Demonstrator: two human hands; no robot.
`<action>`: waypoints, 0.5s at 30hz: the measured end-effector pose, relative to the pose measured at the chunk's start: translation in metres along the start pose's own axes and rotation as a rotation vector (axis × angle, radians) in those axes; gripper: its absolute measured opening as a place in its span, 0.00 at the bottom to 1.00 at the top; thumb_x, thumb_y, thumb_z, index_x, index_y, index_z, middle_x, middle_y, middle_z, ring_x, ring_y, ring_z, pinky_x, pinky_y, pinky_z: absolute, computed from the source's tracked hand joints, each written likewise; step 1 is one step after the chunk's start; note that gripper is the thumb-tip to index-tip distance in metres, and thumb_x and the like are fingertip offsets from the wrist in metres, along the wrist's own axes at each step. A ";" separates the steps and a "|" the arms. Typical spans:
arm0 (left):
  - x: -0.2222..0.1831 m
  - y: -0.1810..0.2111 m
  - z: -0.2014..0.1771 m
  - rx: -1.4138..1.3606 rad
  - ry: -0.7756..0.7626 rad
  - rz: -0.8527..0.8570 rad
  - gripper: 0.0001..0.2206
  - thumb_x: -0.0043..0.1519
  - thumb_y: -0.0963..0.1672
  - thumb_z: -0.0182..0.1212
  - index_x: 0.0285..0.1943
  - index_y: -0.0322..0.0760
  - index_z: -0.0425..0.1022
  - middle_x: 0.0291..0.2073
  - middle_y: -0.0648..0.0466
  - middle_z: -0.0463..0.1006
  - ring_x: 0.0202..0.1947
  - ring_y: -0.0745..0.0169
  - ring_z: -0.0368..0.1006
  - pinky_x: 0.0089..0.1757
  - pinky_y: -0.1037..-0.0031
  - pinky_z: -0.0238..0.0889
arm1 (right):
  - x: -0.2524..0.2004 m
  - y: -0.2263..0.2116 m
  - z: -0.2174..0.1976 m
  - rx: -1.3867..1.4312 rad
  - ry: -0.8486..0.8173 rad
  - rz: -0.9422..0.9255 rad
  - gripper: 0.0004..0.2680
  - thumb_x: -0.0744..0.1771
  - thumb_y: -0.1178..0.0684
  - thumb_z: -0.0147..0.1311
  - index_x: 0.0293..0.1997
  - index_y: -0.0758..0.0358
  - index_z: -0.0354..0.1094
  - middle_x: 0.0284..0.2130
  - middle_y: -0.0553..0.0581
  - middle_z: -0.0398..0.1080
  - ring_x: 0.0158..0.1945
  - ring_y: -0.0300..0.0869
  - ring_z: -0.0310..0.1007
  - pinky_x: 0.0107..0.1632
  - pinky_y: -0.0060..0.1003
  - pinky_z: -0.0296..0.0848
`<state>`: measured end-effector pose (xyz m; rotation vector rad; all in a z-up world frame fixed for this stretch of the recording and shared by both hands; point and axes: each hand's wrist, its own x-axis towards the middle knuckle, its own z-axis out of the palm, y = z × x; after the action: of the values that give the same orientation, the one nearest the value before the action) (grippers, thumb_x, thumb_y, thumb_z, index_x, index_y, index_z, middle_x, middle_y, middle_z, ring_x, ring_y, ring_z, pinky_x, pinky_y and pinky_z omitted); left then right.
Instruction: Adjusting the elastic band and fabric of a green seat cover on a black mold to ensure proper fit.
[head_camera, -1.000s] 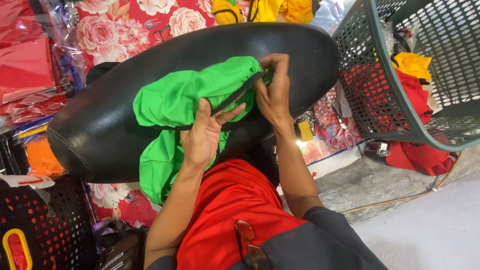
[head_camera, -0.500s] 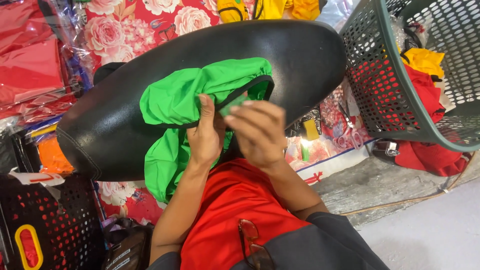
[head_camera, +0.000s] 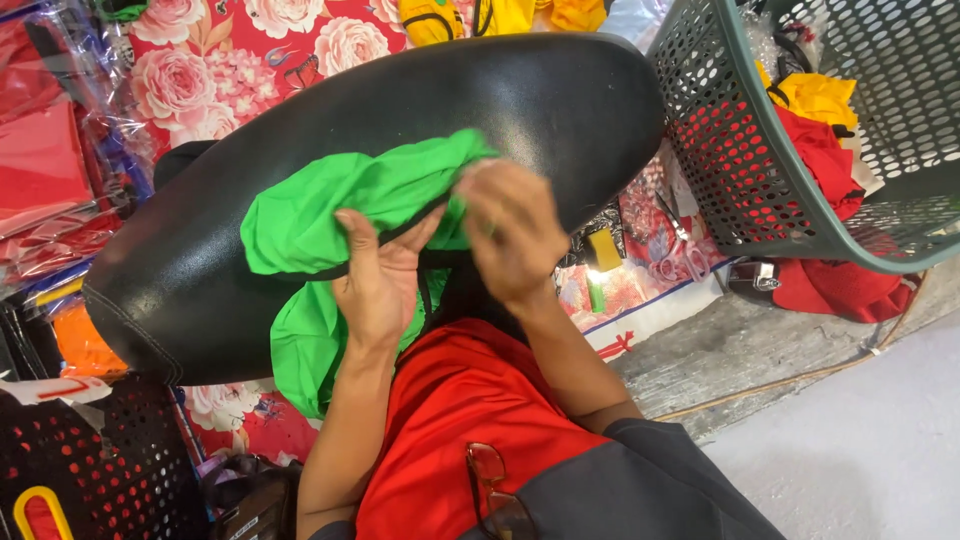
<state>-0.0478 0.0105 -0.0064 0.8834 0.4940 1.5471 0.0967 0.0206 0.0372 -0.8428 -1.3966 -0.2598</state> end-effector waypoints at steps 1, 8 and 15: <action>-0.010 -0.018 -0.029 -0.060 0.063 -0.065 0.20 0.74 0.52 0.41 0.65 0.41 0.73 0.55 0.47 0.80 0.53 0.41 0.79 0.62 0.43 0.67 | 0.003 0.010 -0.005 -0.017 -0.008 0.075 0.06 0.64 0.67 0.63 0.40 0.64 0.80 0.39 0.61 0.79 0.44 0.55 0.79 0.51 0.48 0.77; -0.001 0.022 -0.023 -0.181 0.276 -0.154 0.24 0.68 0.55 0.48 0.64 0.40 0.72 0.55 0.45 0.81 0.50 0.38 0.80 0.60 0.43 0.71 | -0.011 0.007 -0.021 0.247 0.065 0.518 0.09 0.70 0.68 0.43 0.48 0.64 0.69 0.38 0.54 0.63 0.37 0.38 0.69 0.43 0.34 0.73; 0.030 0.098 0.024 -0.224 0.455 -0.167 0.29 0.61 0.58 0.56 0.63 0.36 0.73 0.56 0.40 0.80 0.48 0.33 0.81 0.57 0.42 0.77 | -0.030 0.005 -0.018 -0.018 -0.372 0.473 0.14 0.66 0.49 0.65 0.56 0.56 0.68 0.41 0.51 0.57 0.42 0.47 0.65 0.48 0.39 0.61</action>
<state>-0.0920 0.0173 0.0885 0.3055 0.6834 1.6123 0.1073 0.0034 0.0085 -1.2516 -1.4858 0.2608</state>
